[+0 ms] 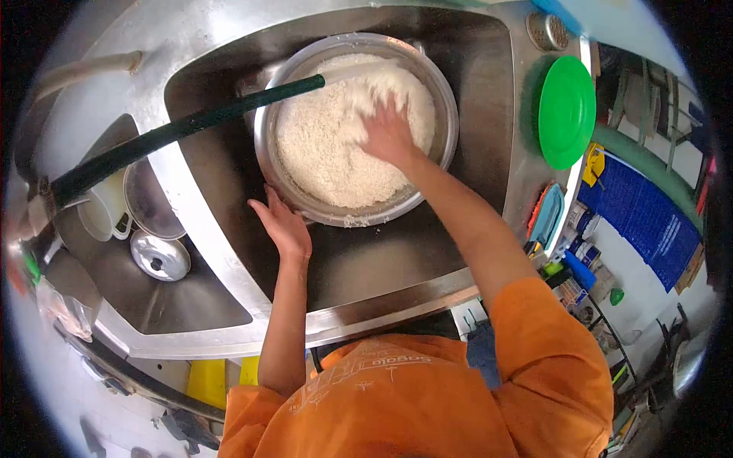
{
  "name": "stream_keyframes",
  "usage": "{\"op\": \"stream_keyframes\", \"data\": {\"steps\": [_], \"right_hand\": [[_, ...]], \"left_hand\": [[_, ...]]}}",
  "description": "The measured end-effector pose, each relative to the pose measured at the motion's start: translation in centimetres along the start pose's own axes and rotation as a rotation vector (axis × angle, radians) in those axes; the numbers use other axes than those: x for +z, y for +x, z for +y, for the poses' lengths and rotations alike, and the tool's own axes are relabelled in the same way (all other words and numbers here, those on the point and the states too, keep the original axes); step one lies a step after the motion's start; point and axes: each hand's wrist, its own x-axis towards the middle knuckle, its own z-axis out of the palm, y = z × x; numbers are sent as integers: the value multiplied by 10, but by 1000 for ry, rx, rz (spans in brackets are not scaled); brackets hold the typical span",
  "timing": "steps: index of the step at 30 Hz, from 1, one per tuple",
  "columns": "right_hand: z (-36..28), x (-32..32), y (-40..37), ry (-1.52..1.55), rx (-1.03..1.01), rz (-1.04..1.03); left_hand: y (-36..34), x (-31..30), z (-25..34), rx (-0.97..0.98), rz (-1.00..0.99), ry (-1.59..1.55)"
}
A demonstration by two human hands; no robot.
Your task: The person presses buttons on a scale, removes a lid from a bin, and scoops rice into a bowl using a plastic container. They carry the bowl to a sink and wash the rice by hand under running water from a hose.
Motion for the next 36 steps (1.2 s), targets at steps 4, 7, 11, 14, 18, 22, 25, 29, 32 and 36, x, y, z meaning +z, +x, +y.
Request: {"op": "stream_keyframes", "data": {"steps": [4,7,11,14,18,22,25,29,32,36], "right_hand": [[-57,9,47,64,303,-26],[-63,1,-6,47,-34,60],[-8,-9,-29,102,-372,-86],[7,-10,14,122,-196,-274],[-60,24,51,38,241,79],[-60,18,-16,108,-258,194],[-7,-2,-17,259,-481,-313],[-6,-19,29,265,71,-565],[-67,1,14,-122,233,-66],[-7,43,-3,255,-622,-168]], "left_hand": [[0,4,0,-12,29,16],[3,1,0,14,-36,-33],[2,-4,-1,10,-55,-43],[1,0,1,27,-66,-37],[2,-2,-1,23,-79,-18],[0,-1,3,-18,-42,-3],[-2,-1,5,-36,-39,-2],[1,-5,1,-30,-53,15],[0,-4,1,-13,-78,-6],[2,-8,-3,-29,-50,-7]]}}
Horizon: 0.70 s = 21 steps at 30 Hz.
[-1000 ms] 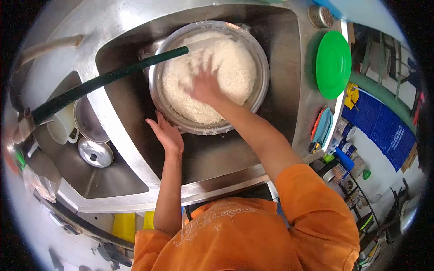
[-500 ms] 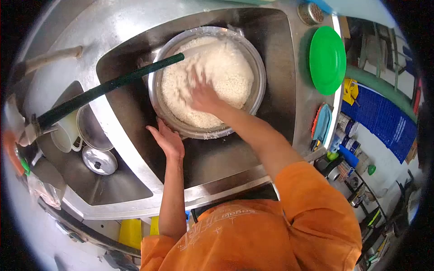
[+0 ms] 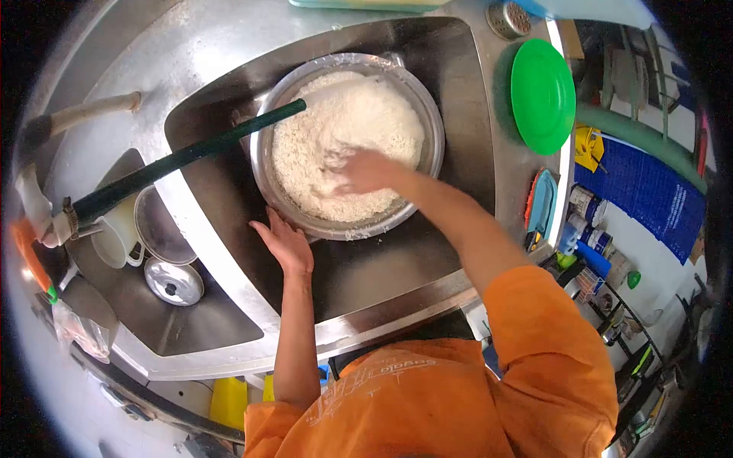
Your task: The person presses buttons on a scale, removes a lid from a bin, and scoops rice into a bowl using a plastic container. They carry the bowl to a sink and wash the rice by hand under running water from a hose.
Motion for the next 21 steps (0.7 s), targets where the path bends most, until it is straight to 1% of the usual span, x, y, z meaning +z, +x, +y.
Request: {"op": "stream_keyframes", "data": {"steps": [1,2,4,5,6,8,9,11,12,13,14,15,16,18,19,20,21], "right_hand": [[0,-26,-18,194,78,25],[-5,-40,-13,190,74,25],[-17,-51,0,82,746,-220],[-23,-34,5,-17,734,-96],[-31,-25,10,-107,616,-106],[-16,-21,-10,-85,181,-32],[-11,-34,-8,-85,179,-31],[6,-55,0,120,541,-192],[9,-38,11,124,541,-193],[12,-5,30,91,647,-131],[14,11,44,52,750,-64],[-2,11,44,-88,604,-210],[3,4,40,-87,604,-207],[16,-15,14,348,391,-292],[8,-35,2,277,429,-96],[12,-29,4,278,431,-98],[20,-15,10,105,456,-21]], "left_hand": [[1,3,2,6,-3,-6],[-1,5,3,11,-11,-9],[-5,3,3,9,-16,-13],[-3,3,0,23,-6,-27],[-1,4,0,35,2,-38],[-2,-1,-1,21,-6,-29],[-1,-2,0,14,-17,-23],[0,-5,1,-3,-12,-25],[-1,-7,2,-25,-6,-25],[-4,-8,3,-27,-3,-22],[-5,-7,4,-28,-23,-26],[-4,-5,7,-24,-44,-31],[-3,-5,7,-22,-45,-29],[-4,-4,4,-15,-44,-13],[-3,-3,4,-15,-44,-17],[-3,-4,4,-4,-63,-3],[-5,-6,4,5,-80,14]]}}
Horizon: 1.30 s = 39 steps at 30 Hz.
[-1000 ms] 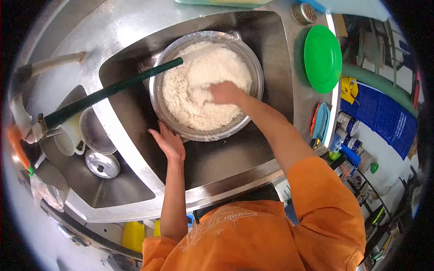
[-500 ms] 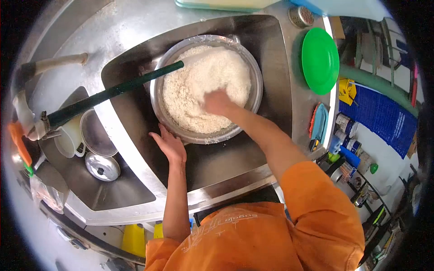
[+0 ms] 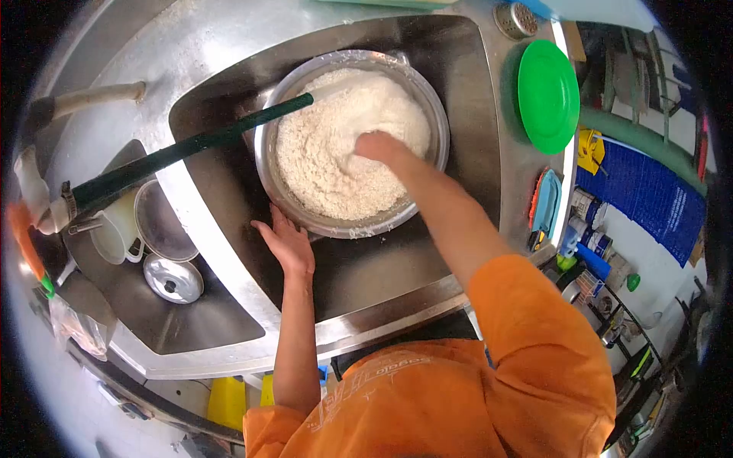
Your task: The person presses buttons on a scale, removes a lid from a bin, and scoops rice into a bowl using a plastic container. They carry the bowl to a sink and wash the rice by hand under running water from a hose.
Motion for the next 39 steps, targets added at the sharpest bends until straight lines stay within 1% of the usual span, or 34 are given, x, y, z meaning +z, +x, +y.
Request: {"op": "stream_keyframes", "data": {"steps": [1,2,3,4,5,6,7,8,9,11,12,13,15,16,17,19,20,21,23,24,25,27,28,29,31,32,33,35,36,37,38,39], "right_hand": [[6,19,14,-151,18,116],[14,82,51,232,453,214],[-25,33,21,-139,179,-62],[-32,15,8,-81,37,-94],[-27,11,-8,-15,-97,-135],[-8,9,-8,24,-74,-206],[17,9,9,60,-54,-270],[47,42,38,387,35,-35],[43,48,39,390,38,-36],[29,58,47,-213,144,4],[-1,33,35,-213,138,-197],[-10,20,23,-218,138,-192],[-7,11,-7,-167,-194,-166],[6,9,-13,-81,-152,-102],[21,11,-3,-84,-154,-105],[72,50,39,84,60,41],[82,87,69,128,234,12],[62,85,67,131,236,12],[8,63,40,-375,91,15],[-1,55,25,-359,-54,-6],[7,50,16,-353,-49,-13],[36,31,15,-43,-131,-269],[67,42,35,-97,-228,-249],[65,45,36,-94,-227,-252],[52,53,41,153,309,40],[32,69,43,193,506,293],[17,109,44,-138,475,638],[3,46,17,-367,-182,-61],[23,55,18,-359,-175,-72],[56,67,37,-172,-195,-149],[74,68,52,8,-218,-220],[70,64,51,6,-221,-223]], "left_hand": [[-1,-2,0,-1,1,3],[0,-3,-1,-12,11,-27],[3,-2,-1,-19,20,-61],[5,0,2,-13,16,-60],[2,2,3,-13,17,-46],[-1,4,2,-11,21,-37],[0,3,1,-9,20,-40],[1,1,1,-25,44,-42],[0,0,1,-44,68,-43],[0,-1,2,-50,72,-59],[0,0,2,-52,75,-79],[3,1,2,-48,71,-81],[1,0,-2,-21,53,-51],[1,-1,-3,-22,56,-55],[2,-2,-4,-25,55,-63],[2,-3,-3,-31,55,-67],[2,-2,-1,-29,46,-73],[1,-1,1,-28,37,-79],[-5,11,8,-32,66,-61],[-5,14,9,-40,95,-39],[-5,11,7,-50,97,-36],[0,2,1,-33,50,-57],[2,1,0,-35,51,-56],[3,-2,-1,-28,43,-75],[2,-3,-1,-27,36,-92],[1,-2,0,-23,32,-92],[2,1,1,-16,28,-98],[6,4,2,-17,55,-86],[1,3,0,-42,87,-66],[0,2,-1,-44,89,-70],[2,3,0,-31,72,-77],[2,1,-1,-25,57,-82]]}}
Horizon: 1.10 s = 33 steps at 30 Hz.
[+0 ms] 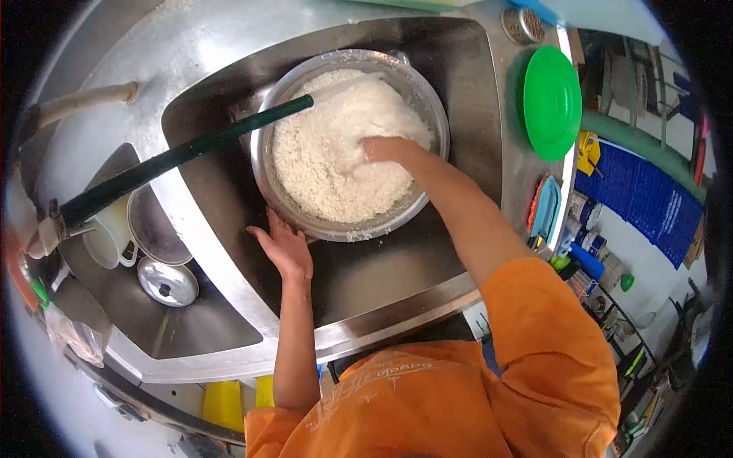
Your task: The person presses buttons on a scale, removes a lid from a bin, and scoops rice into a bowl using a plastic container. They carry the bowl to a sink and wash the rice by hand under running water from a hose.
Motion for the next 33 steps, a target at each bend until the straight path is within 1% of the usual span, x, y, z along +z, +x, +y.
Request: {"op": "stream_keyframes", "data": {"steps": [2,3,4,6,7,9,10,12,14,15,17,18,20,21,23,24,26,27,28,29,30,32,33], "right_hand": [[-12,-1,-8,18,400,317],[-57,-11,-17,-53,587,461],[-77,-7,-18,-245,547,355],[-88,2,-27,-317,151,137],[-91,2,-38,-316,155,130],[-89,-22,-62,-114,-93,215],[-88,-36,-73,-120,-93,208],[-80,-73,-87,-9,-87,382],[-78,-113,-96,-209,116,415],[-67,-120,-95,-209,111,409],[-49,-126,-97,-191,248,579],[-46,-121,-101,-189,246,578],[-46,-102,-109,3,503,438],[-47,-88,-111,2,504,435],[-46,-51,-112,317,729,579],[-45,-32,-110,315,728,577],[-49,-1,-103,974,903,773],[-62,3,-102,975,902,770],[-77,2,-100,1460,732,852],[-88,-3,-95,1937,511,903],[-96,-9,-92,1942,515,899],[-107,-22,-84,2179,477,804],[-108,-28,-80,2184,477,799]], "left_hand": [[-1,-3,-2,-7,13,-1],[2,-1,-2,-1,19,-7],[3,5,0,7,14,-14],[-3,10,4,-6,39,19],[-5,6,2,-14,40,17],[2,0,-1,-26,49,-6],[1,1,-1,-27,50,-14],[0,4,0,-14,62,12],[0,5,0,-11,62,8],[0,5,0,-4,64,6],[-2,5,1,-1,50,11],[-2,5,2,3,25,20],[1,3,1,-5,31,20],[1,2,1,-9,37,17],[0,2,3,-12,30,30],[0,2,3,-15,22,47],[0,1,2,-19,32,36],[1,1,2,-22,38,29],[0,3,3,-20,41,29],[-1,5,4,-13,43,30],[-3,6,4,-13,47,35],[-2,7,4,-5,40,48],[-2,6,4,-1,31,58]]}}
